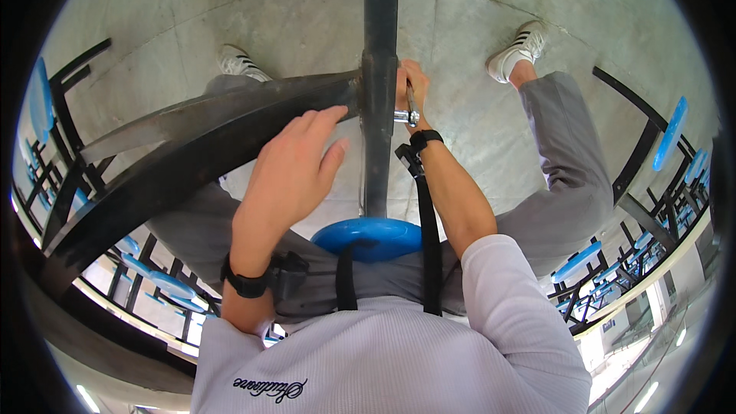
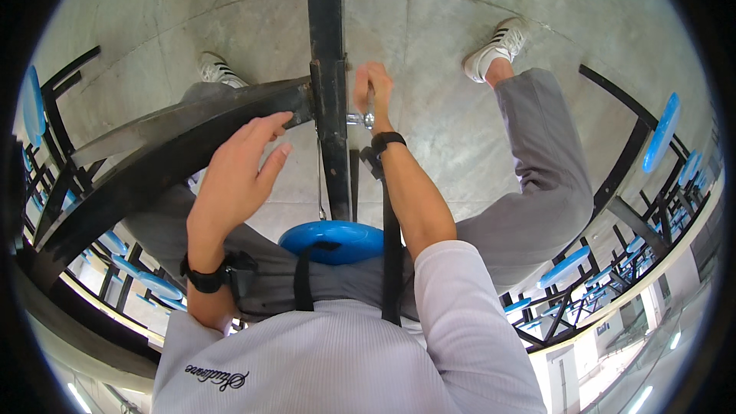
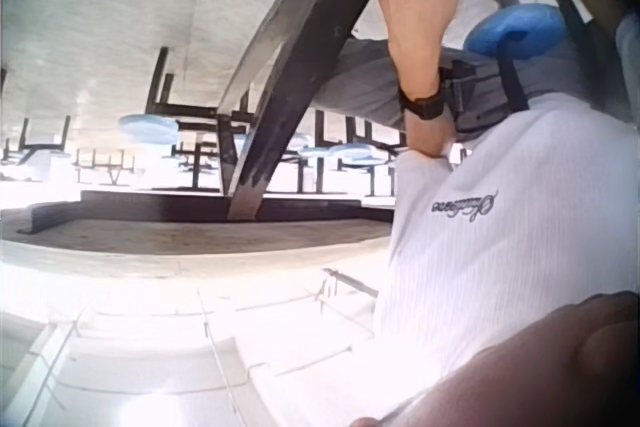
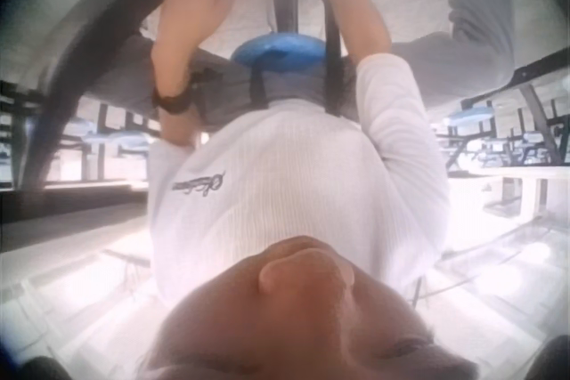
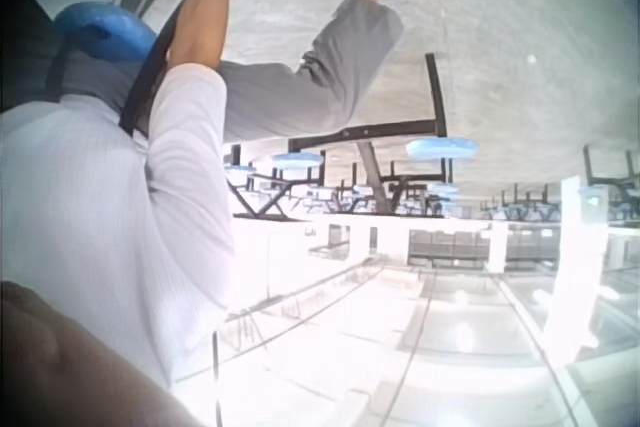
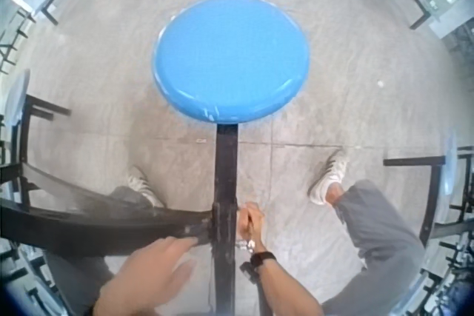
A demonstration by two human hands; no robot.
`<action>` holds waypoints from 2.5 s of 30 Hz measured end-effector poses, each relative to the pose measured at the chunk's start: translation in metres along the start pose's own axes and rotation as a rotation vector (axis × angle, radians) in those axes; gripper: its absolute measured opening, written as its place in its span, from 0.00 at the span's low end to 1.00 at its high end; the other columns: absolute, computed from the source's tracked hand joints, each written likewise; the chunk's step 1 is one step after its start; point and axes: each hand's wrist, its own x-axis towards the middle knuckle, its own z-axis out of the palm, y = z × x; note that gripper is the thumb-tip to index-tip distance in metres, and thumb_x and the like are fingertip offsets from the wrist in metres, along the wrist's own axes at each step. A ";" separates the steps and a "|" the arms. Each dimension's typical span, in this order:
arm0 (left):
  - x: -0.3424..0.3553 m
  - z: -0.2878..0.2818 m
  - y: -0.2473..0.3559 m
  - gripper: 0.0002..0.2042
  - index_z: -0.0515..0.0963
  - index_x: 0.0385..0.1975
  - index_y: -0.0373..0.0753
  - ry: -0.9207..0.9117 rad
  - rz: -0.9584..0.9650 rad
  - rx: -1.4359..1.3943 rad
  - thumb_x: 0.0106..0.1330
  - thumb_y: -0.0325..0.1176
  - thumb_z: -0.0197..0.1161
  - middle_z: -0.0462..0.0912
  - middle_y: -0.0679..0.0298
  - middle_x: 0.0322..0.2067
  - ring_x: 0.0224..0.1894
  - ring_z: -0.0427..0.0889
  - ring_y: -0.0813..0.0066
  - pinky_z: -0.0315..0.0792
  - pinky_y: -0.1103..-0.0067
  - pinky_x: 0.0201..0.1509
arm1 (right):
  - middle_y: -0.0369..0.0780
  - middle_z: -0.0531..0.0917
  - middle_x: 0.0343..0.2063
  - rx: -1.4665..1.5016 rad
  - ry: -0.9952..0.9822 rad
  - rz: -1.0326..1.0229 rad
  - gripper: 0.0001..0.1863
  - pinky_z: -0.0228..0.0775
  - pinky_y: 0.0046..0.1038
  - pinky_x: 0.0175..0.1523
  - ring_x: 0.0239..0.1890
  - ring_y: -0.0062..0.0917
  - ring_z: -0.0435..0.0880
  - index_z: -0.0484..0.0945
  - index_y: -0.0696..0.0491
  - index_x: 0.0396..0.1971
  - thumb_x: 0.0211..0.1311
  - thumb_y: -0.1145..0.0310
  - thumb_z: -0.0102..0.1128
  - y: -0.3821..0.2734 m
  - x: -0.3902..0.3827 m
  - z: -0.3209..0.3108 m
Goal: The person uses an allen key to tighten a bolt on the underside of a table while seated.
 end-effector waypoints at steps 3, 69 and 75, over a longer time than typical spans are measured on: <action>0.002 -0.002 -0.001 0.15 0.69 0.46 0.34 0.021 0.010 0.013 0.60 0.30 0.53 0.75 0.53 0.35 0.38 0.75 0.57 0.68 0.72 0.42 | 0.44 0.62 0.13 0.010 0.016 0.061 0.14 0.53 0.29 0.23 0.18 0.32 0.62 0.62 0.60 0.12 0.54 0.74 0.50 0.000 0.002 0.001; 0.011 -0.006 -0.009 0.14 0.71 0.47 0.38 0.337 0.028 0.056 0.61 0.27 0.51 0.77 0.60 0.36 0.35 0.75 0.71 0.70 0.79 0.40 | 0.49 0.72 0.11 -0.154 -0.200 0.857 0.14 0.59 0.36 0.22 0.15 0.38 0.71 0.73 0.62 0.15 0.50 0.66 0.53 -0.054 -0.057 -0.027; 0.013 -0.003 -0.022 0.16 0.70 0.47 0.37 0.452 0.085 0.074 0.58 0.27 0.52 0.77 0.59 0.35 0.35 0.76 0.69 0.70 0.79 0.39 | 0.56 0.77 0.18 -0.278 -0.212 0.943 0.23 0.69 0.39 0.33 0.26 0.47 0.79 0.74 0.66 0.16 0.51 0.57 0.52 -0.057 -0.066 -0.030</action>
